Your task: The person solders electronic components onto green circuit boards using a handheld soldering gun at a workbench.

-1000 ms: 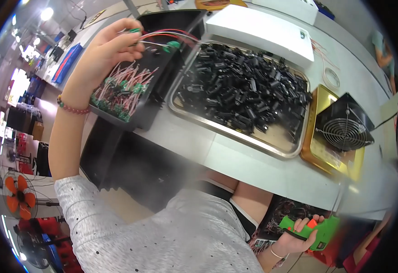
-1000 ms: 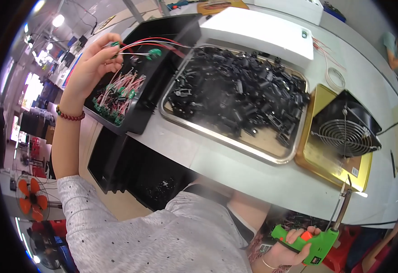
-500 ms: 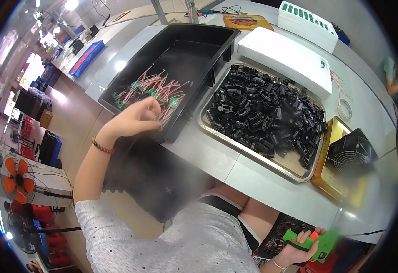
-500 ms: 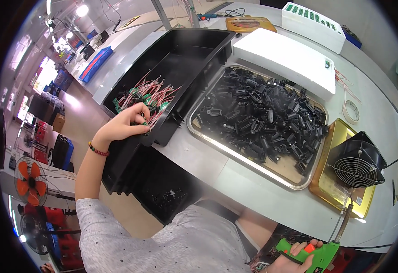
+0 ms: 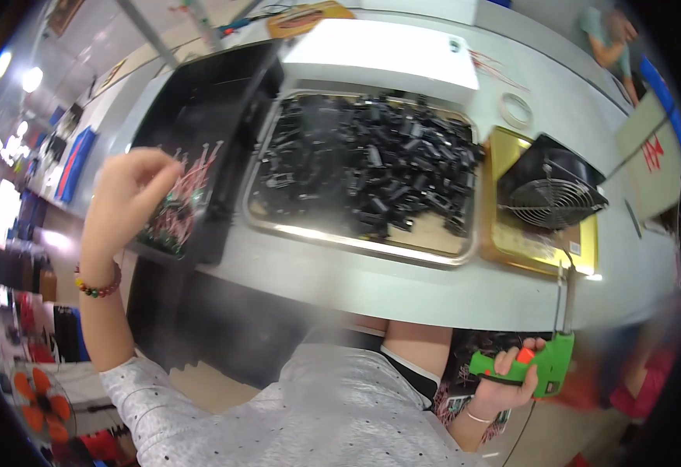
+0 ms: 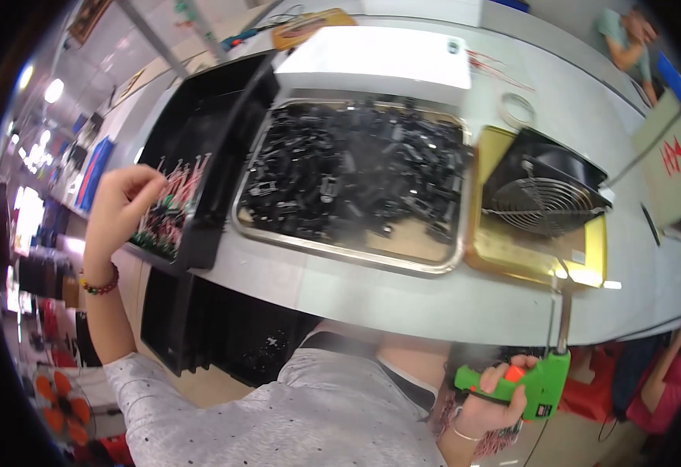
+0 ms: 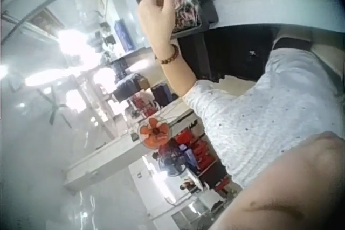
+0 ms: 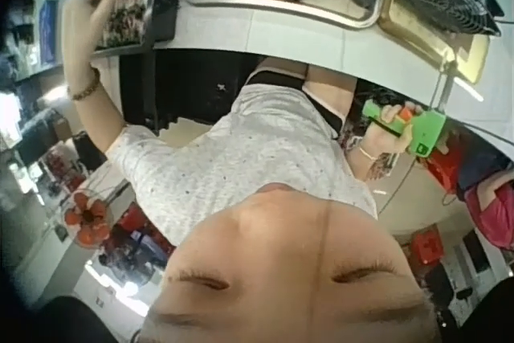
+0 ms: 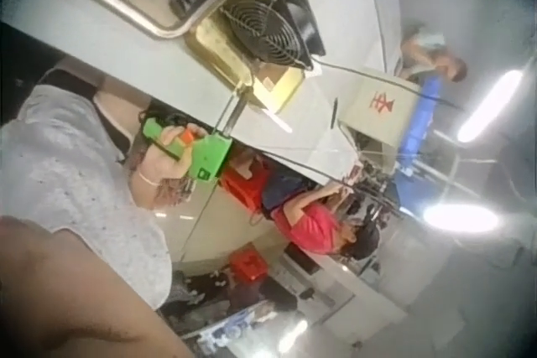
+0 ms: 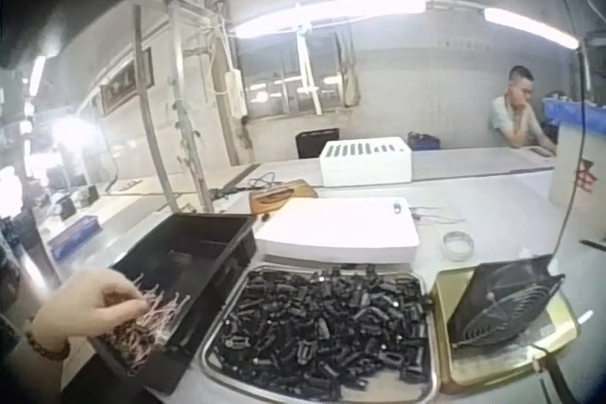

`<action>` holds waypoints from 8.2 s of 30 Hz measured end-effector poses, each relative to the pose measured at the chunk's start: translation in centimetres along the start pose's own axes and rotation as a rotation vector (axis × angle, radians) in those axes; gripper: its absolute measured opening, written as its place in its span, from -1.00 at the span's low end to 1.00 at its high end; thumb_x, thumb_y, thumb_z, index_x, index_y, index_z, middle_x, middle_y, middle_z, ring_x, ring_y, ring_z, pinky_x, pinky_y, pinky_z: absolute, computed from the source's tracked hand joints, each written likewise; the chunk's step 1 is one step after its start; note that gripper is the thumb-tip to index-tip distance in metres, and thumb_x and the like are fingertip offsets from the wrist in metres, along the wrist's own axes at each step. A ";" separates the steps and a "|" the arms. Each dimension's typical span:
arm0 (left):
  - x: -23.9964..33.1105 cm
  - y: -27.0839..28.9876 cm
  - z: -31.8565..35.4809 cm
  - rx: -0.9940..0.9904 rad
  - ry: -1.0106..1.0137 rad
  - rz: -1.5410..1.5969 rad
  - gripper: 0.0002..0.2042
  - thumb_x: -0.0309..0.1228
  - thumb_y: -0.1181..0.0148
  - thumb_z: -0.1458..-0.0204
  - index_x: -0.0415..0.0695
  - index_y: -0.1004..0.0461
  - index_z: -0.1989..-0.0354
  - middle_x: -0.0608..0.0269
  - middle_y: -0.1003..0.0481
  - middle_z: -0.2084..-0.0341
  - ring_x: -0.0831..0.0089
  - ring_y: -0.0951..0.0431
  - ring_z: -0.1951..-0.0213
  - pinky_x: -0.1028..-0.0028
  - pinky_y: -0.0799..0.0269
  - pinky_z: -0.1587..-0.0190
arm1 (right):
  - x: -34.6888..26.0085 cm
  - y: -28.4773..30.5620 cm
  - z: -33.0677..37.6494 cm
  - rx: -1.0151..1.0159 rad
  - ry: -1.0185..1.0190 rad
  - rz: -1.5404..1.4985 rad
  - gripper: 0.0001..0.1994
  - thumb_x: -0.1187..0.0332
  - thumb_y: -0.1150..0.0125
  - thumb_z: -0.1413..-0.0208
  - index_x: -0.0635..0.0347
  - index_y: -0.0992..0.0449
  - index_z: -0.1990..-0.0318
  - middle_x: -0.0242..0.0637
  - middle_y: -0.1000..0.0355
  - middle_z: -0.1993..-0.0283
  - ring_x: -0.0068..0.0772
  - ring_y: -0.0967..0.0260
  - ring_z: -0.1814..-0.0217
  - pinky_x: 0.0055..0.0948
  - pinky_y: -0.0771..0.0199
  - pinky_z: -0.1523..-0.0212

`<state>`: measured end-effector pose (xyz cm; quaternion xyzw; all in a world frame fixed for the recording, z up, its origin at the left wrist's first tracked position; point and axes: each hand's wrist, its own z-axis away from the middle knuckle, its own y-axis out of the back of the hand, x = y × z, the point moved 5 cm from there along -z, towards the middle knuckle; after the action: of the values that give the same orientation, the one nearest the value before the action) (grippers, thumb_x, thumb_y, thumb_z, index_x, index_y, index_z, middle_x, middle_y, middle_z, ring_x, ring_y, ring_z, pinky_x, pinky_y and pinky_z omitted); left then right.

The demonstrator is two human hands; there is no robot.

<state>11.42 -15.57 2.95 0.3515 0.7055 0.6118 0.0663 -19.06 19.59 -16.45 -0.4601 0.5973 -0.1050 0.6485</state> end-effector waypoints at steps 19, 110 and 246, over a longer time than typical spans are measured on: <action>18.9 -23.5 -23.9 -0.247 -0.641 0.123 -0.83 -0.38 -0.04 0.27 -0.22 -0.46 0.54 0.08 -0.46 0.58 0.27 -0.46 0.48 0.43 -0.37 0.35 | -0.2 5.8 -0.2 0.218 0.009 -0.037 -0.50 0.25 -0.01 0.20 0.22 -0.15 0.03 -0.27 -0.24 0.17 -0.52 -0.06 0.74 -0.57 -0.06 0.76; 21.9 -20.8 -7.3 -0.729 -0.816 0.190 -0.85 -0.60 -0.12 0.30 -0.26 -0.41 0.46 0.15 -0.44 0.56 0.36 -0.43 0.55 0.52 -0.31 0.45 | -0.8 6.6 -0.1 0.312 0.025 -0.016 -0.60 0.26 0.05 0.14 0.27 -0.19 0.13 -0.19 -0.22 0.22 -0.52 -0.10 0.72 -0.57 -0.08 0.74; 20.2 -23.7 -0.1 -0.381 -0.886 0.231 -0.93 -0.55 -0.07 0.17 -0.19 -0.34 0.48 0.19 -0.21 0.59 0.31 -0.28 0.53 0.43 -0.25 0.46 | -0.3 5.8 -0.2 0.202 -0.004 -0.031 -0.58 0.28 0.06 0.11 0.35 -0.15 0.10 -0.14 -0.23 0.19 -0.49 -0.13 0.69 -0.53 -0.10 0.68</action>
<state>-13.53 -4.11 -11.78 0.6354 0.4413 0.5250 0.3549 -21.75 22.89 -20.37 -0.4018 0.5753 -0.1736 0.6910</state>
